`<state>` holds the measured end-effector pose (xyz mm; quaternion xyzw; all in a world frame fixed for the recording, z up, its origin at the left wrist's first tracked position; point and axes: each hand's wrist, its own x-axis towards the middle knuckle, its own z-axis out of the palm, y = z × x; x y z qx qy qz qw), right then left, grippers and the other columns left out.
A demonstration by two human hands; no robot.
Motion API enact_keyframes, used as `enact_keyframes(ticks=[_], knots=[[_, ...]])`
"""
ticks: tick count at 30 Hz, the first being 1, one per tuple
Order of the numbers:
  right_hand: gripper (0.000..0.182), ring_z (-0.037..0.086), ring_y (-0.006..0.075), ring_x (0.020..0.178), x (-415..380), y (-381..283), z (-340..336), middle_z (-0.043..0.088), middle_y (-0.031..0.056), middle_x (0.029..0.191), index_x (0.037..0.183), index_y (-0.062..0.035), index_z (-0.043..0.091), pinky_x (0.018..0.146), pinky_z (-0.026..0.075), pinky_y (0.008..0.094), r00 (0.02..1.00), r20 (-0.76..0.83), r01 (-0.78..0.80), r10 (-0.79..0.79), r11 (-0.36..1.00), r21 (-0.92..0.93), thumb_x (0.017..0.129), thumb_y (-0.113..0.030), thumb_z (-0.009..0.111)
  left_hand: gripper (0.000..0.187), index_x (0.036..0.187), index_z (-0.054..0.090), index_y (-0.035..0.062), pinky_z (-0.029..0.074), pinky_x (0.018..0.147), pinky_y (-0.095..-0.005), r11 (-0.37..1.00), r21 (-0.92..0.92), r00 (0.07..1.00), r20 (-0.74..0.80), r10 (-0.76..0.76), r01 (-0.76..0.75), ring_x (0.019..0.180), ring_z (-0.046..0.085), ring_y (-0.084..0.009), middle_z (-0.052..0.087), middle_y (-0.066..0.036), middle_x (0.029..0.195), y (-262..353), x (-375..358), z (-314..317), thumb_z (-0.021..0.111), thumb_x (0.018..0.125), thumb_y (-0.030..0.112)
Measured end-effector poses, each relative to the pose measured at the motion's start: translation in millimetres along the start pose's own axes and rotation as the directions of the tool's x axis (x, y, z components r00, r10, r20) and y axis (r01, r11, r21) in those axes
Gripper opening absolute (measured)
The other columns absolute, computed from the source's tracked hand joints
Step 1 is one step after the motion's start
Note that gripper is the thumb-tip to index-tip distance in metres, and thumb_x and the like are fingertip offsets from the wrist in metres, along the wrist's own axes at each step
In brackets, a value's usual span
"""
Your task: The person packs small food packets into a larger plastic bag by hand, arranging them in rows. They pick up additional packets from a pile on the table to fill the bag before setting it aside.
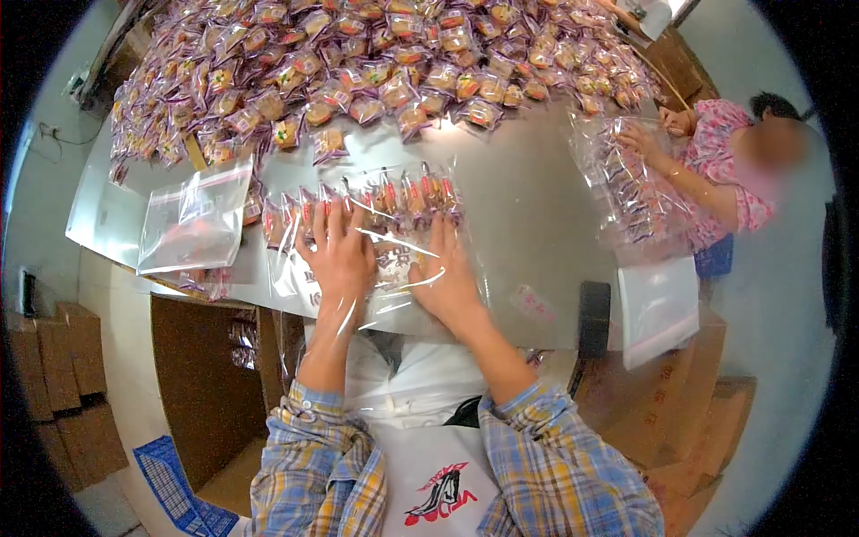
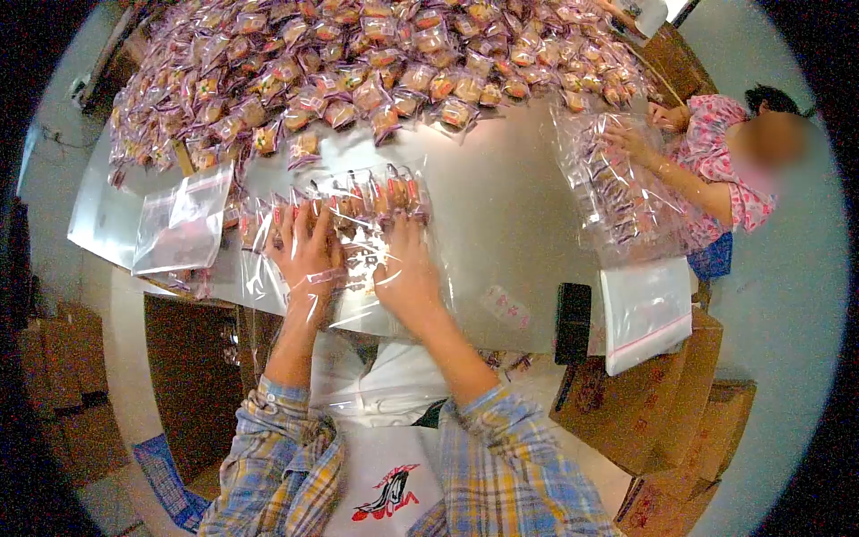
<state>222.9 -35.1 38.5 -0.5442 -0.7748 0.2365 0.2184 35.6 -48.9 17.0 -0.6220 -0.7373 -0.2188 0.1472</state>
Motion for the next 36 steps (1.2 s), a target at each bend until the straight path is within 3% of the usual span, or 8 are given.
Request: enact_keyframes(ticks=[5,8,11,14,18,24,33,36], knots=[[0.084,0.039,0.0522,0.144,0.0,13.5,20.2,0.032,0.0363,0.16,0.155,0.0158,0.025,0.119,0.039,0.0519,0.986,-0.12,0.11,-0.112,0.994,-0.019,0.09,-0.02,0.064,0.055,0.138,0.062,0.0075,0.033,0.114,-0.0572,0.999,-0.035,0.999,0.014,0.03,-0.029,0.143,0.047,-0.0362,0.059,-0.017,0.145,41.5,9.2,-33.7,0.072,0.085,0.017],[0.081,0.039,0.0514,0.145,-4.1,8.8,16.9,0.037,0.0347,0.159,0.155,0.0134,0.029,0.118,0.038,0.0504,0.991,-0.099,0.092,-0.094,0.996,-0.017,0.094,-0.025,0.066,0.053,0.137,0.063,0.008,0.038,0.111,-0.0545,0.912,-0.325,0.966,-0.02,0.257,-0.249,0.137,0.052,-0.0319,0.061,-0.012,0.143,54.3,12.9,-10.9,0.071,0.085,0.015],[0.074,0.039,0.0498,0.145,-3.0,-23.4,-27.3,0.042,0.0328,0.156,0.155,0.0086,0.035,0.116,0.038,0.0539,0.956,0.286,-0.08,0.06,0.995,0.06,0.096,-0.026,0.062,0.056,0.139,0.063,0.0142,0.037,0.111,-0.0582,0.888,-0.368,0.951,0.029,0.308,-0.276,0.134,0.054,-0.0318,0.062,-0.009,0.143,70.8,28.9,0.3,0.074,0.085,0.022],[0.067,0.041,0.0481,0.143,-44.7,6.2,25.7,0.047,0.03,0.153,0.153,0.0034,0.044,0.111,0.038,0.0575,0.969,0.215,0.192,-0.121,0.918,-0.348,0.096,-0.028,0.059,0.064,0.142,0.063,0.0267,0.034,0.11,-0.0654,0.923,-0.344,0.958,0.159,0.237,-0.171,0.132,0.055,-0.0342,0.062,-0.005,0.142,89.1,37.4,-1.7,0.08,0.081,0.038],[0.062,0.039,0.0491,0.141,-60.0,0.9,22.7,0.05,0.0282,0.151,0.149,0.0016,0.051,0.109,0.033,0.0564,0.936,0.324,0.251,-0.137,0.905,-0.345,0.096,-0.03,0.056,0.054,0.133,0.069,0.0242,0.036,0.103,-0.0618,0.951,-0.225,0.977,-0.081,0.199,-0.212,0.132,0.057,-0.0304,0.063,-0.001,0.14,98.7,25.8,31.6,0.08,0.082,0.037],[0.047,0.052,0.0428,0.114,-60.8,-0.1,26.7,0.064,0.0222,0.115,0.126,0.0016,0.067,0.095,0.04,0.0501,0.948,0.122,0.316,-0.293,0.853,-0.415,0.087,-0.023,0.062,0.041,0.126,0.071,0.0129,0.029,0.111,-0.0725,0.934,-0.187,0.938,-0.232,0.259,-0.304,0.127,0.061,-0.0234,0.066,-0.002,0.136,105.6,22.7,50.6,0.071,0.087,0.023],[0.046,0.053,0.0445,0.116,-48.3,9.8,31.9,0.062,0.0247,0.121,0.123,0.0021,0.066,0.091,0.043,0.051,0.943,0.02,0.316,-0.332,0.877,-0.362,0.088,-0.027,0.064,0.045,0.131,0.069,0.0115,0.026,0.113,-0.0721,0.926,-0.213,0.948,-0.139,0.288,-0.313,0.134,0.056,-0.0245,0.063,-0.004,0.144,104.1,37.1,53.7,0.068,0.086,0.018],[0.06,0.043,0.048,0.14,-24.4,1.8,-12.0,0.052,0.0302,0.147,0.139,0.001,0.061,0.114,0.037,0.0542,0.939,0.342,0.09,-0.026,0.981,-0.172,0.091,-0.036,0.063,0.052,0.138,0.065,0.0143,0.026,0.115,-0.0651,0.923,-0.248,0.956,-0.065,0.287,-0.294,0.131,0.056,-0.029,0.062,-0.005,0.143,96.0,47.3,29.6,0.071,0.087,0.021]])
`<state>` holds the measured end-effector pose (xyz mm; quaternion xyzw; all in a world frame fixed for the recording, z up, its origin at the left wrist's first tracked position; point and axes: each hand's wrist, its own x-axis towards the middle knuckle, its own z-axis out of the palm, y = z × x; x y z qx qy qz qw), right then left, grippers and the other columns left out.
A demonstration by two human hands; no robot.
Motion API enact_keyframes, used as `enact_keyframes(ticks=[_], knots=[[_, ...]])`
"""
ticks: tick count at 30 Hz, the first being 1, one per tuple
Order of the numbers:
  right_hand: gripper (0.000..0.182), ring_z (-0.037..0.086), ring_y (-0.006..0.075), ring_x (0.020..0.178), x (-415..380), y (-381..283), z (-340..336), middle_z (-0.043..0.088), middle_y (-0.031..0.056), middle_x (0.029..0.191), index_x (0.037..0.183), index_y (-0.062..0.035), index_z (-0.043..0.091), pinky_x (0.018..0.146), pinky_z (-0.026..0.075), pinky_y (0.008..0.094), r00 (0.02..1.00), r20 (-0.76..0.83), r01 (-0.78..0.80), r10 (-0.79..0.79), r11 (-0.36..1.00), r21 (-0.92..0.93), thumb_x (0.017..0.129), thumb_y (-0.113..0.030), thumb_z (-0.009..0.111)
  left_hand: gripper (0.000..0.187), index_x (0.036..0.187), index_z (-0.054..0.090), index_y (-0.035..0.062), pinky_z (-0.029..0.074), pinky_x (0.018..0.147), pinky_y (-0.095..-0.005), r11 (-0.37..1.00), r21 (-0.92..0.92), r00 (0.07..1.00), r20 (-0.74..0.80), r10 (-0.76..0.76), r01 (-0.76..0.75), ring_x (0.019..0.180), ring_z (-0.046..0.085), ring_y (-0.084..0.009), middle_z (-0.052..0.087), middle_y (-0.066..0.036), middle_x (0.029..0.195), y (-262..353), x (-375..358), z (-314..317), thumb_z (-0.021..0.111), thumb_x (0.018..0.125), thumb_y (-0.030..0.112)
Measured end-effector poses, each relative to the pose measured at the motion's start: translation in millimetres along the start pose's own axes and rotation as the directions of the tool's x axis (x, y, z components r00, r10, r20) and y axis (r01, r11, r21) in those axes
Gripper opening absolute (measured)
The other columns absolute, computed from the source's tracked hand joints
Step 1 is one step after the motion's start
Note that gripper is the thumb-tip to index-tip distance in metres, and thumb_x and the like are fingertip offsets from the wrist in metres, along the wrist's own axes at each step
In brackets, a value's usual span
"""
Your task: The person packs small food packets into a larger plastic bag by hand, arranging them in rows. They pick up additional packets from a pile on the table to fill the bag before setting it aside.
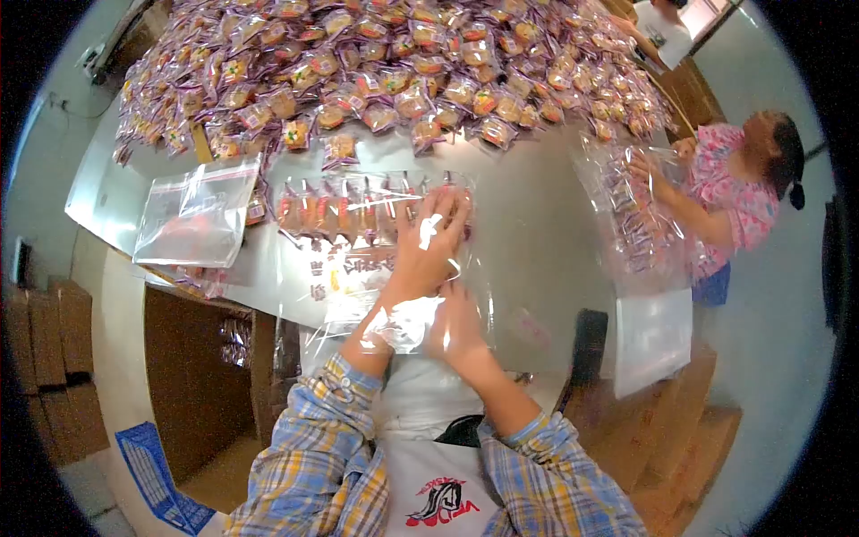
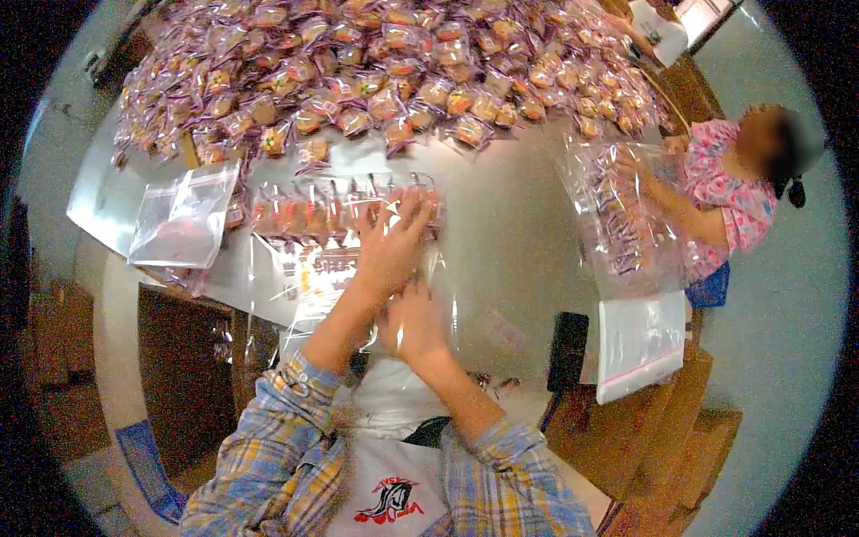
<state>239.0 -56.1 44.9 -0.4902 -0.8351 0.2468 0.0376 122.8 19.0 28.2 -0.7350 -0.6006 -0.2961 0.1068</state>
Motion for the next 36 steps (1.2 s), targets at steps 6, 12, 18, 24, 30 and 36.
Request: enact_keyframes(ticks=[6,12,18,24,30,36], knots=[[0.05,0.051,0.0377,0.136,33.3,36.1,48.6,0.051,0.0181,0.149,0.135,-0.007,0.063,0.107,0.042,0.0506,0.859,-0.368,0.376,-0.356,0.927,-0.019,0.091,-0.028,0.065,0.054,0.129,0.068,0.0078,0.043,0.098,-0.054,0.893,-0.415,0.979,-0.028,-0.203,0.173,0.123,0.056,-0.038,0.061,-0.017,0.134,32.9,-96.6,-71.8,0.076,0.076,0.011],[0.028,0.065,0.0379,0.1,89.7,-37.3,15.8,0.067,0.0174,0.108,0.113,-0.0038,0.067,0.087,0.053,0.0449,0.83,-0.334,0.533,-0.446,0.809,0.246,0.086,-0.011,0.069,0.059,0.131,0.066,0.0149,0.039,0.087,-0.0485,0.998,0.003,0.919,-0.389,-0.055,0.061,0.105,0.053,-0.0307,0.057,-0.015,0.136,27.7,-207.1,-140.8,0.087,0.076,0.02],[0.044,0.067,0.0422,0.099,131.0,-52.4,24.1,0.067,0.0217,0.107,0.128,-0.0041,0.054,0.084,0.053,0.0493,0.906,-0.226,0.416,-0.359,0.857,0.305,0.09,-0.019,0.069,0.034,0.116,0.07,0.007,0.04,0.101,-0.0492,0.853,0.107,0.859,-0.049,-0.509,0.511,0.117,0.06,-0.0324,0.066,-0.014,0.125,-28.7,-174.0,-204.4,0.077,0.083,0.007],[0.048,0.066,0.0444,0.104,137.0,-49.4,8.4,0.066,0.0251,0.117,0.136,-0.0046,0.05,0.092,0.052,0.0505,0.941,-0.122,0.332,-0.315,0.931,0.15,0.094,-0.022,0.066,0.024,0.101,0.075,0.0041,0.052,0.071,-0.0377,0.774,-0.307,0.816,0.013,-0.578,0.554,0.079,0.067,-0.0302,0.069,-0.011,0.09,-37.6,-168.5,-203.4,0.067,0.084,-0.01],[0.047,0.061,0.0333,0.121,127.1,-60.1,21.5,0.065,0.0155,0.131,0.134,-0.0099,0.065,0.101,0.05,0.0476,0.662,-0.253,0.542,-0.706,0.684,-0.489,0.088,-0.017,0.068,0.03,0.104,0.076,0.0058,0.052,0.07,-0.0394,0.853,-0.347,0.9,-0.053,-0.433,0.39,0.078,0.065,-0.0292,0.07,-0.007,0.089,-37.2,-171.6,-194.6,0.071,0.079,-0.01],[0.052,0.057,0.036,0.13,173.3,-65.6,27.4,0.061,0.0136,0.142,0.141,-0.0091,0.058,0.107,0.049,0.0481,0.652,-0.433,0.447,-0.622,0.777,-0.444,0.089,-0.012,0.06,0.033,0.108,0.076,0.003,0.051,0.069,-0.0384,0.824,-0.433,0.919,0.029,-0.393,0.366,0.077,0.063,-0.029,0.066,-0.009,0.084,-30.6,-168.5,-201.0,0.07,0.079,-0.012]])
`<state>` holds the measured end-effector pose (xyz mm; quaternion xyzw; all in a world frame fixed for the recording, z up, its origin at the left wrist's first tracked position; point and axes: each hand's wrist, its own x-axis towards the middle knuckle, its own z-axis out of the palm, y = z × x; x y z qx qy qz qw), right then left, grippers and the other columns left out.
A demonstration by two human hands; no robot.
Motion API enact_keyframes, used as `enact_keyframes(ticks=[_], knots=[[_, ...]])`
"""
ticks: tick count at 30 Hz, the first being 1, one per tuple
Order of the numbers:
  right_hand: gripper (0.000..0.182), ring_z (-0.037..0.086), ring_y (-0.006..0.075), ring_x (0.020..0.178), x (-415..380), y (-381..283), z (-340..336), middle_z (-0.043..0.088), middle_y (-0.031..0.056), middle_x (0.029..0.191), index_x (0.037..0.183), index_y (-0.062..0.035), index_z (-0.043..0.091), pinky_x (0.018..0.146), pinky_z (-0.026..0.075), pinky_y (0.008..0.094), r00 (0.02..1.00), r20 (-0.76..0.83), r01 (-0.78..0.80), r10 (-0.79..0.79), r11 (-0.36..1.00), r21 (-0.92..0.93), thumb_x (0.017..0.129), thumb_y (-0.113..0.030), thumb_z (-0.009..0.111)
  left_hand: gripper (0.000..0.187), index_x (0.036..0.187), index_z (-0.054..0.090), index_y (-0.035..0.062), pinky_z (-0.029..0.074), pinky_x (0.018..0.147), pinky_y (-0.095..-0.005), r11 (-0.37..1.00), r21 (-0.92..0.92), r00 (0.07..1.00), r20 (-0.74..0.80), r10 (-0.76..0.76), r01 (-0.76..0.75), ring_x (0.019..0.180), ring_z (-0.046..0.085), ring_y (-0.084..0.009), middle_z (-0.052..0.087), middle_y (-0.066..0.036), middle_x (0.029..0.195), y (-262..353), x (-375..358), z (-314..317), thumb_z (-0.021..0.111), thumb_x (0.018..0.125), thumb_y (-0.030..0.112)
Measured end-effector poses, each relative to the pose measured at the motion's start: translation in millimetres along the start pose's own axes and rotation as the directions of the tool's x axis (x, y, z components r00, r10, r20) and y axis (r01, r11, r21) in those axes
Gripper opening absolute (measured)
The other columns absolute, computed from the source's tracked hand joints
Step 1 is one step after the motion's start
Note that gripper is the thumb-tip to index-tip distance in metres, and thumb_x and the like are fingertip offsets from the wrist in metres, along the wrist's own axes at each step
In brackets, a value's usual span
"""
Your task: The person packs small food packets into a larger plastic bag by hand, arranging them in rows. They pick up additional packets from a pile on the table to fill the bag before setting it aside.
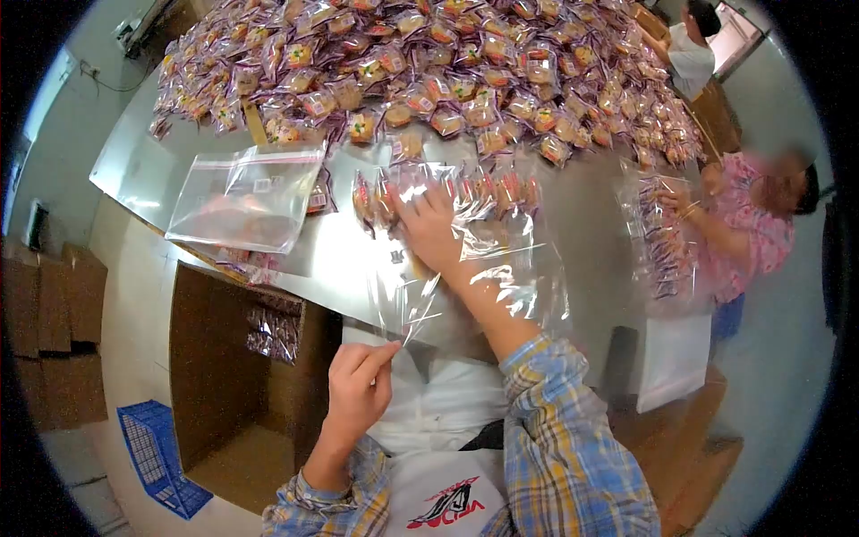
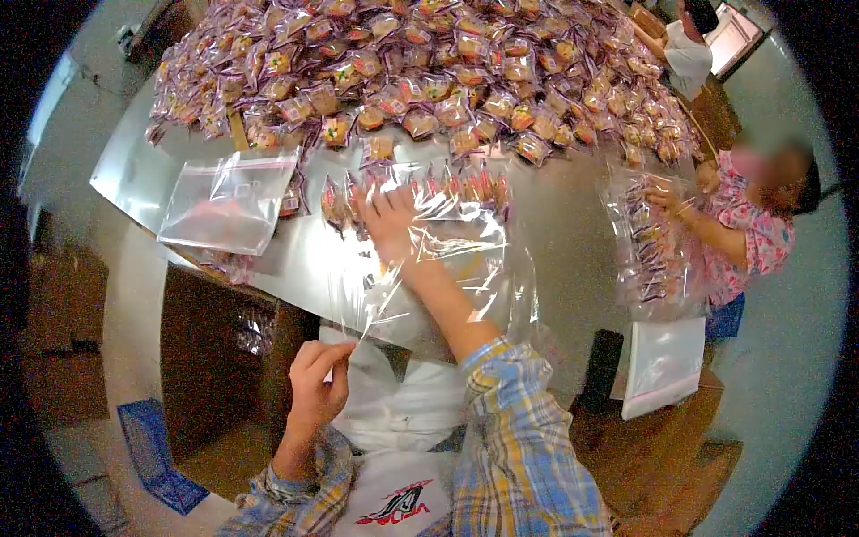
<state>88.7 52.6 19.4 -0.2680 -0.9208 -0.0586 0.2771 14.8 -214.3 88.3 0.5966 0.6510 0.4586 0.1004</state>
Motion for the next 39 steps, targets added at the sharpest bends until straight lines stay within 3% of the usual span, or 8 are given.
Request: enact_keyframes(ticks=[15,19,25,27,29,33,36,39], knots=[[0.051,0.059,0.0431,0.122,0.1,-12.4,-14.1,0.063,0.0168,0.136,0.133,-0.0228,0.068,0.102,0.052,0.0522,0.991,-0.071,-0.1,0.112,0.983,0.155,0.084,-0.03,0.077,0.034,0.111,0.075,-0.0015,0.055,0.065,-0.0315,0.993,-0.12,1.0,-0.006,-0.022,0.021,0.074,0.069,-0.0261,0.07,-0.013,0.088,26.3,0.7,11.3,0.067,0.082,-0.017],[0.041,0.059,0.0339,0.13,-1.4,-11.1,-2.1,0.061,0.0134,0.144,0.127,-0.0245,0.07,0.105,0.044,0.0597,0.985,-0.13,-0.101,0.116,0.988,0.117,0.088,-0.036,0.073,0.029,0.107,0.076,-0.0028,0.054,0.065,-0.0302,0.995,-0.098,0.999,-0.035,0.011,-0.015,0.073,0.069,-0.0236,0.07,-0.013,0.087,26.4,3.1,6.3,0.07,0.082,-0.016],[0.062,0.038,0.04,0.149,-28.9,-23.9,-45.8,0.042,0.0197,0.161,0.147,-0.0112,0.054,0.121,0.021,0.0699,0.995,0.07,-0.077,0.073,0.995,0.058,0.091,-0.031,0.07,0.019,0.108,0.075,-0.0021,0.053,0.073,-0.0283,0.957,-0.274,0.996,-0.05,0.08,-0.091,0.08,0.068,-0.0172,0.071,-0.011,0.088,-10.1,21.0,-19.1,0.073,0.089,-0.002],[0.059,0.037,0.0398,0.149,-53.6,-27.9,-87.9,0.039,0.02,0.163,0.144,-0.0086,0.056,0.121,0.018,0.0709,0.983,0.172,-0.103,0.069,0.975,0.198,0.091,-0.029,0.069,0.012,0.106,0.072,-0.004,0.049,0.078,-0.0269,0.931,-0.354,0.977,-0.152,-0.149,0.087,0.084,0.063,-0.0141,0.069,-0.006,0.094,-37.4,20.9,-14.2,0.066,0.098,0.003],[0.055,0.036,0.0417,0.149,-108.3,-22.6,-94.5,0.039,0.0216,0.161,0.139,-0.0074,0.059,0.122,0.023,0.0678,0.968,0.247,-0.084,0.046,0.985,0.149,0.088,-0.024,0.072,0.014,0.109,0.072,-0.0041,0.05,0.078,-0.0268,0.907,-0.289,0.93,-0.116,-0.35,0.306,0.086,0.062,-0.013,0.069,-0.005,0.096,-45.8,37.0,-10.5,0.067,0.099,0.005],[0.037,0.068,0.0335,0.112,-172.9,-14.2,-154.1,0.071,0.015,0.118,0.117,-0.0049,0.07,0.098,0.055,0.0501,0.884,0.466,-0.222,-0.045,0.837,0.5,0.081,-0.01,0.073,0.021,0.116,0.072,0.0007,0.053,0.072,-0.0297,0.974,-0.137,0.974,-0.11,-0.196,0.181,0.082,0.064,-0.0149,0.069,-0.007,0.097,-89.8,79.7,18.1,0.07,0.095,0.004],[0.031,0.07,0.0321,0.087,-175.8,-5.9,-206.8,0.072,0.0093,0.093,0.11,-0.0046,0.072,0.081,0.059,0.047,0.874,0.437,-0.113,-0.214,0.784,0.61,0.079,-0.01,0.074,0.019,0.113,0.071,0.0005,0.052,0.068,-0.0296,0.968,-0.139,0.965,-0.129,-0.229,0.211,0.08,0.064,-0.0165,0.07,-0.009,0.098,-130.5,112.0,43.0,0.07,0.096,0.009],[0.026,0.067,0.0363,0.084,-122.1,20.0,-223.6,0.069,0.0119,0.09,0.105,-0.0036,0.073,0.075,0.057,0.0464,0.996,-0.026,0.088,-0.09,0.809,0.581,0.08,-0.012,0.075,0.017,0.109,0.072,0.0026,0.053,0.068,-0.0333,0.975,-0.077,0.95,-0.222,-0.22,0.208,0.073,0.066,-0.0193,0.071,-0.01,0.085,-154.6,133.4,55.7,0.069,0.098,0.014]])
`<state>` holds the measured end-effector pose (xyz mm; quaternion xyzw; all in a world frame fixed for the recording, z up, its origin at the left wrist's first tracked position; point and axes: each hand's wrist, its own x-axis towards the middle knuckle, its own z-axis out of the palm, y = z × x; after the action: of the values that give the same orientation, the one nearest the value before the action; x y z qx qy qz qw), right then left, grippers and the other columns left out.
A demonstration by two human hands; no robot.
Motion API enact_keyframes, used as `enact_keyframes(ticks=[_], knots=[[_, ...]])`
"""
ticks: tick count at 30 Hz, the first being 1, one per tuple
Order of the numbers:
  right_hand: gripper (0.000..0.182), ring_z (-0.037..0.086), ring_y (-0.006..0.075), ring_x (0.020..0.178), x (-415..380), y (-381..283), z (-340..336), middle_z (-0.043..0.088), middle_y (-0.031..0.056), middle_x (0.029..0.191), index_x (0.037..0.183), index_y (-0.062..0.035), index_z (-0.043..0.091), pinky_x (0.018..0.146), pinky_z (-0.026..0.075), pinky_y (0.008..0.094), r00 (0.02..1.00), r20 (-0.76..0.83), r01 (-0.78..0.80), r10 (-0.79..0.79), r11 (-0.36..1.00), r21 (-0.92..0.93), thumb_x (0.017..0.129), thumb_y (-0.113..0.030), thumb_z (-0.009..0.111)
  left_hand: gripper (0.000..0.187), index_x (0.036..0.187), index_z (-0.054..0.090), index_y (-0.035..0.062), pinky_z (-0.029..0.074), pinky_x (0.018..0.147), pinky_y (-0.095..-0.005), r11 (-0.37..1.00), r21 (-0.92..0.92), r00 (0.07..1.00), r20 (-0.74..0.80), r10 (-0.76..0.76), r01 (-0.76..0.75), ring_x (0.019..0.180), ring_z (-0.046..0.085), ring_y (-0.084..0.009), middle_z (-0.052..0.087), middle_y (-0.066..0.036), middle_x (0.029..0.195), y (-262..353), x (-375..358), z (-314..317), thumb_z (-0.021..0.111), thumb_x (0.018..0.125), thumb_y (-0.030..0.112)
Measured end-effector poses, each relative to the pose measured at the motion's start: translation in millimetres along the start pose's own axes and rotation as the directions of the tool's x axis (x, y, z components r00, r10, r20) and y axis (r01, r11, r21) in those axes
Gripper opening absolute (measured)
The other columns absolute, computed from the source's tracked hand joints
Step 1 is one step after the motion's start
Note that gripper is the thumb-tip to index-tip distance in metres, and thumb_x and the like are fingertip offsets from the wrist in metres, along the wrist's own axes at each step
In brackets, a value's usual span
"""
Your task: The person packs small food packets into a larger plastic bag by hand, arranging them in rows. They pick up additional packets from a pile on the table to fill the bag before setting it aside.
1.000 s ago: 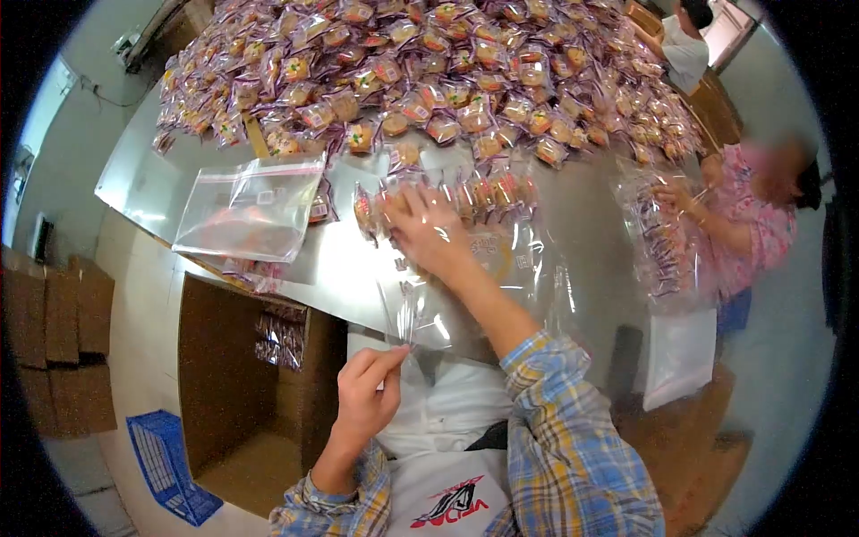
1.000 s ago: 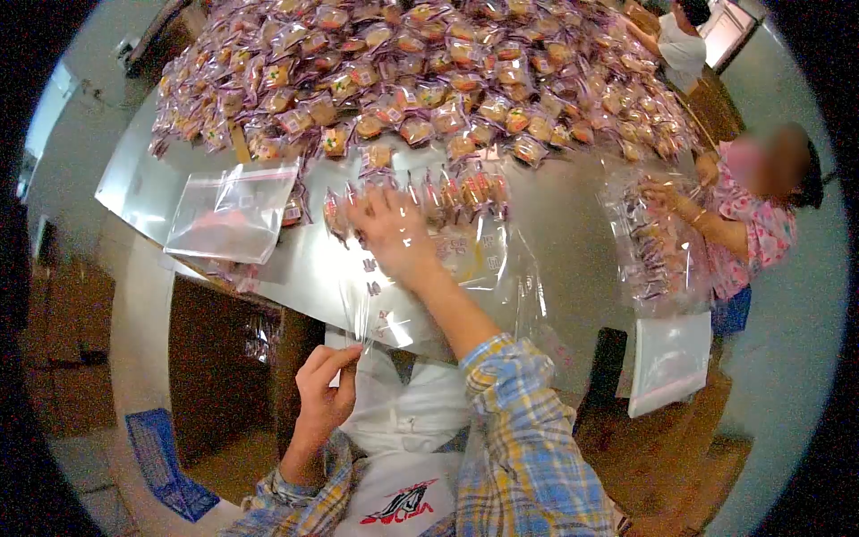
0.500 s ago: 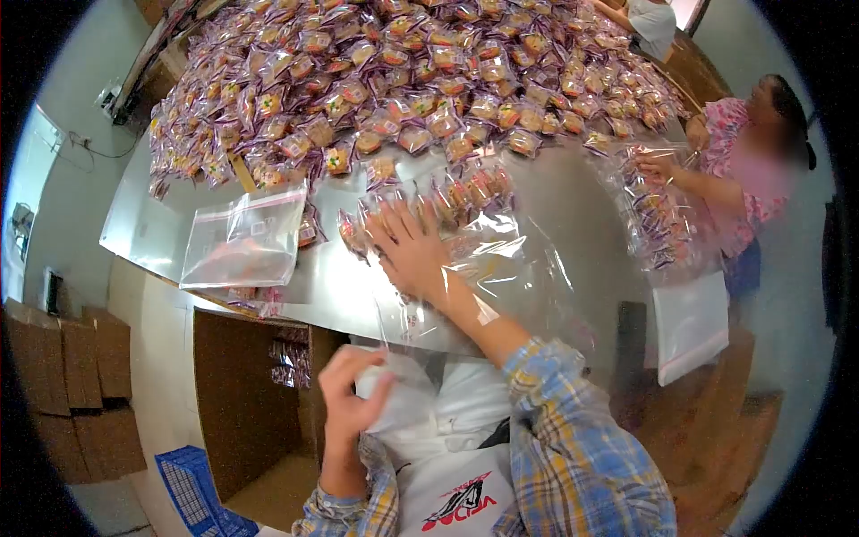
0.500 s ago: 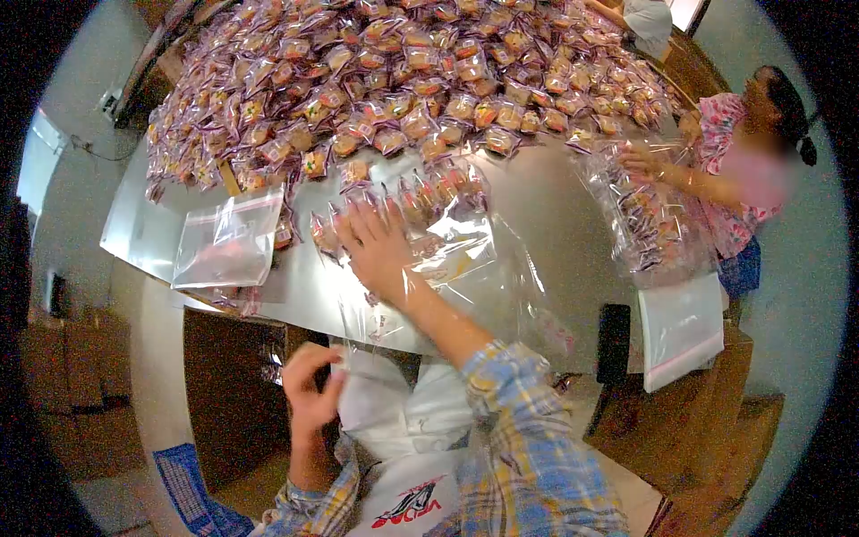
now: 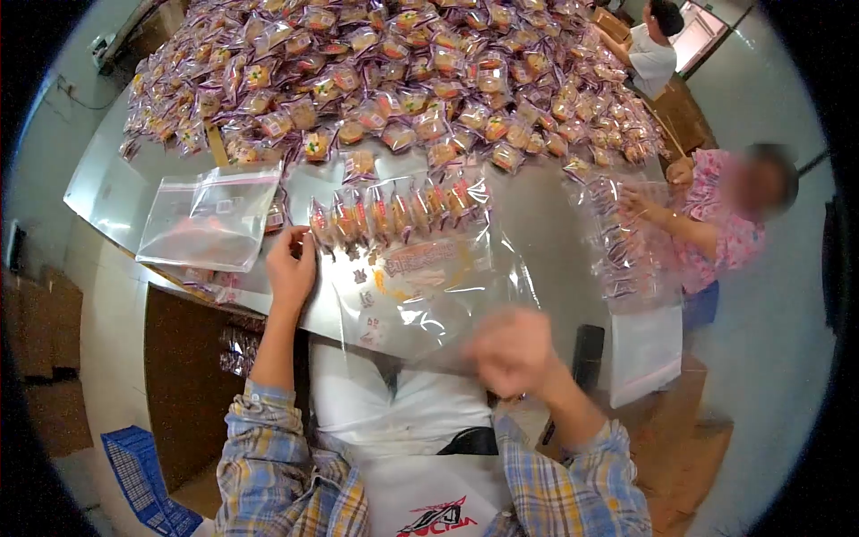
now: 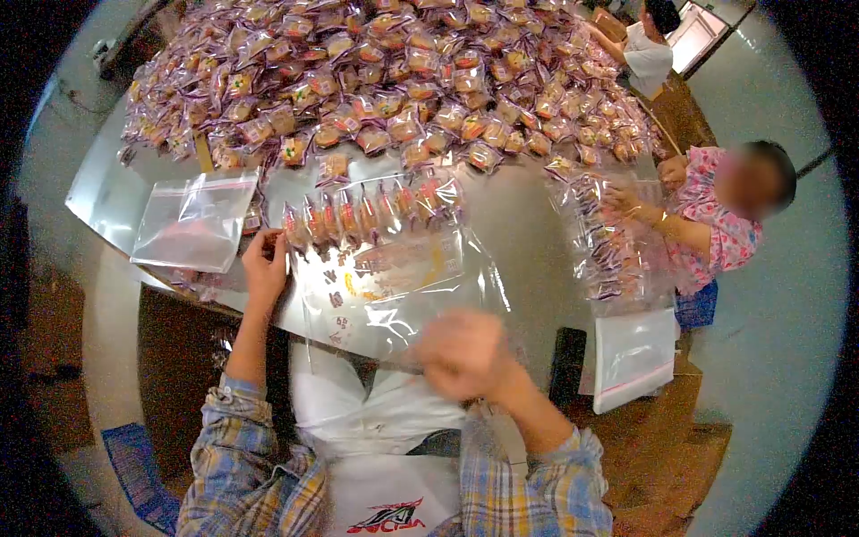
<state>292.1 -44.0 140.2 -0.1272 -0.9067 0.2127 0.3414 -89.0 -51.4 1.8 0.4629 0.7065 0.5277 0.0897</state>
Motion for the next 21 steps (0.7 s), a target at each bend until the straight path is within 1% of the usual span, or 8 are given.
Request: enact_keyframes(ticks=[2,4,6,11,14,15,18,21], knots=[[0.038,0.067,0.0367,0.098,41.8,34.1,-5.6,0.068,0.0158,0.105,0.114,-0.0021,0.069,0.086,0.056,0.0446,0.936,-0.253,-0.299,0.245,0.933,-0.201,0.081,-0.018,0.079,0.016,0.107,0.073,0.0046,0.052,0.067,-0.0361,0.997,0.08,0.999,-0.035,-0.001,0.004,0.072,0.066,-0.0224,0.07,-0.011,0.081,-3.3,5.1,8.1,0.069,0.095,0.014],[0.06,0.06,0.0382,0.119,86.6,89.7,-0.3,0.061,0.0207,0.129,0.13,-0.0006,0.059,0.101,0.051,0.0461,0.819,-0.342,-0.514,0.461,0.854,-0.082,0.082,-0.027,0.082,0.015,0.106,0.073,0.0058,0.052,0.067,-0.0369,0.98,0.197,0.998,-0.058,0.01,0.002,0.072,0.066,-0.024,0.07,-0.01,0.081,8.5,-0.2,5.0,0.07,0.093,0.013],[0.09,0.049,0.0393,0.137,120.7,151.6,11.5,0.047,0.0246,0.149,0.148,-0.0006,0.044,0.116,0.04,0.048,0.791,-0.272,-0.591,0.548,0.799,-0.112,0.081,-0.045,0.085,0.017,0.105,0.074,0.0067,0.051,0.068,-0.0402,0.965,0.25,0.992,-0.074,0.107,-0.085,0.076,0.065,-0.0276,0.069,-0.01,0.082,11.2,-4.7,2.3,0.07,0.089,0.013],[0.146,0.012,0.0541,0.156,194.9,248.3,68.0,0.009,0.0298,0.172,0.167,-0.0076,0.019,0.122,0.028,0.0622,0.585,-0.096,-0.797,0.805,0.549,-0.253,0.06,-0.089,0.076,0.02,0.104,0.072,0.0058,0.046,0.083,-0.0451,0.911,0.386,0.982,-0.056,0.182,-0.147,0.089,0.063,-0.031,0.069,-0.01,0.089,4.2,2.4,8.2,0.071,0.085,0.01],[0.157,-0.003,0.0592,0.155,229.0,258.6,108.1,-0.005,0.0271,0.173,0.169,-0.0151,0.011,0.115,0.023,0.078,0.478,0.097,-0.791,0.873,0.476,-0.385,0.051,-0.098,0.071,0.012,0.097,0.071,0.0076,0.043,0.085,-0.0437,0.869,0.467,0.983,0.006,0.185,-0.166,0.097,0.061,-0.0303,0.067,-0.008,0.092,3.2,5.9,10.4,0.07,0.086,0.011],[0.159,-0.008,0.0611,0.153,232.8,259.1,119.0,-0.01,0.0249,0.173,0.17,-0.0199,0.008,0.107,0.021,0.0867,0.544,0.057,-0.732,0.837,0.506,-0.456,0.048,-0.102,0.067,0.01,0.096,0.07,0.008,0.043,0.084,-0.0439,0.87,0.466,0.984,0.011,0.175,-0.16,0.097,0.061,-0.0302,0.066,-0.008,0.093,6.1,6.5,9.9,0.07,0.086,0.011],[0.159,-0.009,0.0601,0.154,241.5,279.2,143.1,-0.01,0.0237,0.174,0.17,-0.02,0.007,0.107,0.022,0.0871,0.637,0.029,-0.66,0.77,0.565,-0.495,0.048,-0.103,0.066,0.009,0.094,0.07,0.0085,0.043,0.084,-0.0439,0.868,0.474,0.988,0.039,0.149,-0.149,0.097,0.061,-0.0297,0.066,-0.008,0.092,8.7,7.6,9.9,0.071,0.086,0.012],[0.145,0.0,0.0615,0.153,256.4,299.2,151.8,-0.004,0.0228,0.174,0.17,-0.0243,0.008,0.101,0.041,0.081,0.672,-0.048,-0.638,0.739,0.545,-0.544,0.059,-0.087,0.077,0.008,0.094,0.07,0.0086,0.042,0.084,-0.0436,0.86,0.49,0.99,0.065,0.125,-0.141,0.096,0.06,-0.0291,0.066,-0.008,0.093,5.9,9.9,8.8,0.071,0.086,0.012]])
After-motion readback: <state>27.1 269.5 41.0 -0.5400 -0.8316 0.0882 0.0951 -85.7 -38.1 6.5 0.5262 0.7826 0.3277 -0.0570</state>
